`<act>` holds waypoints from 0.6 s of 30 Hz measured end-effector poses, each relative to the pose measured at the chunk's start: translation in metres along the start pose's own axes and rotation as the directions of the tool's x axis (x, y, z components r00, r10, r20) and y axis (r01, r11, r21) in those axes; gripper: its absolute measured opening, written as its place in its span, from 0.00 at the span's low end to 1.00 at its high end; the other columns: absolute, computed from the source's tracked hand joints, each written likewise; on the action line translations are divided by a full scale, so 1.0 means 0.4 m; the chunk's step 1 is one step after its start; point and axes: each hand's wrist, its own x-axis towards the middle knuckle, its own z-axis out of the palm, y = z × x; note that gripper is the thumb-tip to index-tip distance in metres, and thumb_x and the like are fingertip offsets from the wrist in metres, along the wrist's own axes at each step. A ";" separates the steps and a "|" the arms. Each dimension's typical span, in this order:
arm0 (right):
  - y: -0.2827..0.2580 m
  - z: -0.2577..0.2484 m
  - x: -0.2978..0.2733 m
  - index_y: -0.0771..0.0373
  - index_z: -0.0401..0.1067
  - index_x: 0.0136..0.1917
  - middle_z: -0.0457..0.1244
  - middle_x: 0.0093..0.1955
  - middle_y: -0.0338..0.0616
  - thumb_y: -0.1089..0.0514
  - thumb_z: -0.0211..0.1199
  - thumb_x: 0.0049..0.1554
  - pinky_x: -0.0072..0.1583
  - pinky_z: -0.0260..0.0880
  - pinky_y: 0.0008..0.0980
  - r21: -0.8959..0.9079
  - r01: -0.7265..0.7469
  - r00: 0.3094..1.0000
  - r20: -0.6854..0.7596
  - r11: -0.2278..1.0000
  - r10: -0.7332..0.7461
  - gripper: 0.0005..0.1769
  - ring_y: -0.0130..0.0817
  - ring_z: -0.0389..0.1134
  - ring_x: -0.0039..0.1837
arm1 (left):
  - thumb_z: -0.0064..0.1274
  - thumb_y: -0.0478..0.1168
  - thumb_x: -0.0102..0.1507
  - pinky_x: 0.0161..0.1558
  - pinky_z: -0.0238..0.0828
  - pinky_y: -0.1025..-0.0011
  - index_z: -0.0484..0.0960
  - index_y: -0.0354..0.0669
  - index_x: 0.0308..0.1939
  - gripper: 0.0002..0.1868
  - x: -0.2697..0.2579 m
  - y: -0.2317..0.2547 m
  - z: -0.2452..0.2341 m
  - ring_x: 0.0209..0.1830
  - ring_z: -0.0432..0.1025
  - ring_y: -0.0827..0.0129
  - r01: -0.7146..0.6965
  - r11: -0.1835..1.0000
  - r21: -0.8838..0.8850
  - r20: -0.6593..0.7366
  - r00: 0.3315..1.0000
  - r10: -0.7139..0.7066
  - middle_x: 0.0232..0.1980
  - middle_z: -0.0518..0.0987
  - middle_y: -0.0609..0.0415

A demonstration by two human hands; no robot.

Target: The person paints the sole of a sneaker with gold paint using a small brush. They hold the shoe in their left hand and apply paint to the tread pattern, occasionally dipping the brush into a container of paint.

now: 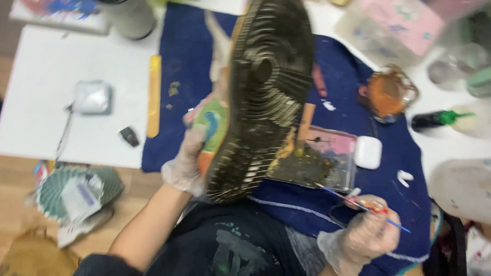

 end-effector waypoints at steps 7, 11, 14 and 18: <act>0.018 0.020 0.043 0.71 0.62 0.37 0.62 0.28 0.60 0.58 0.51 0.70 0.37 0.74 0.34 0.229 0.138 0.990 -0.023 0.964 -0.136 0.20 0.44 0.67 0.28 | 0.60 0.37 0.58 0.49 0.77 0.76 0.78 0.44 0.44 0.12 0.052 -0.135 0.264 0.39 0.76 0.75 -0.526 0.664 0.532 -0.167 0.703 0.691 0.41 0.82 0.54; 0.014 0.018 0.047 0.75 0.63 0.43 0.62 0.32 0.60 0.61 0.53 0.70 0.40 0.77 0.36 0.236 0.093 0.995 -0.040 0.967 -0.086 0.15 0.43 0.70 0.33 | 0.58 0.42 0.59 0.49 0.76 0.80 0.78 0.48 0.42 0.09 0.068 -0.168 0.315 0.38 0.74 0.80 -0.483 0.614 0.624 -0.187 0.671 0.718 0.40 0.81 0.59; 0.027 -0.001 0.058 0.76 0.62 0.45 0.62 0.32 0.61 0.63 0.57 0.69 0.40 0.76 0.39 0.149 0.179 0.983 0.012 0.972 -0.183 0.14 0.45 0.70 0.33 | 0.61 0.37 0.58 0.59 0.66 0.75 0.73 0.47 0.54 0.22 0.063 -0.082 0.072 0.51 0.68 0.72 -0.608 0.269 0.747 0.179 0.573 0.799 0.53 0.75 0.51; 0.062 -0.015 0.067 0.75 0.62 0.44 0.61 0.32 0.64 0.66 0.54 0.69 0.38 0.76 0.43 0.200 0.220 0.966 0.090 0.955 -0.242 0.12 0.50 0.69 0.32 | 0.65 0.30 0.55 0.74 0.51 0.69 0.65 0.44 0.71 0.42 0.042 0.031 -0.193 0.71 0.60 0.59 -0.679 -0.282 0.678 0.666 0.406 0.626 0.72 0.67 0.37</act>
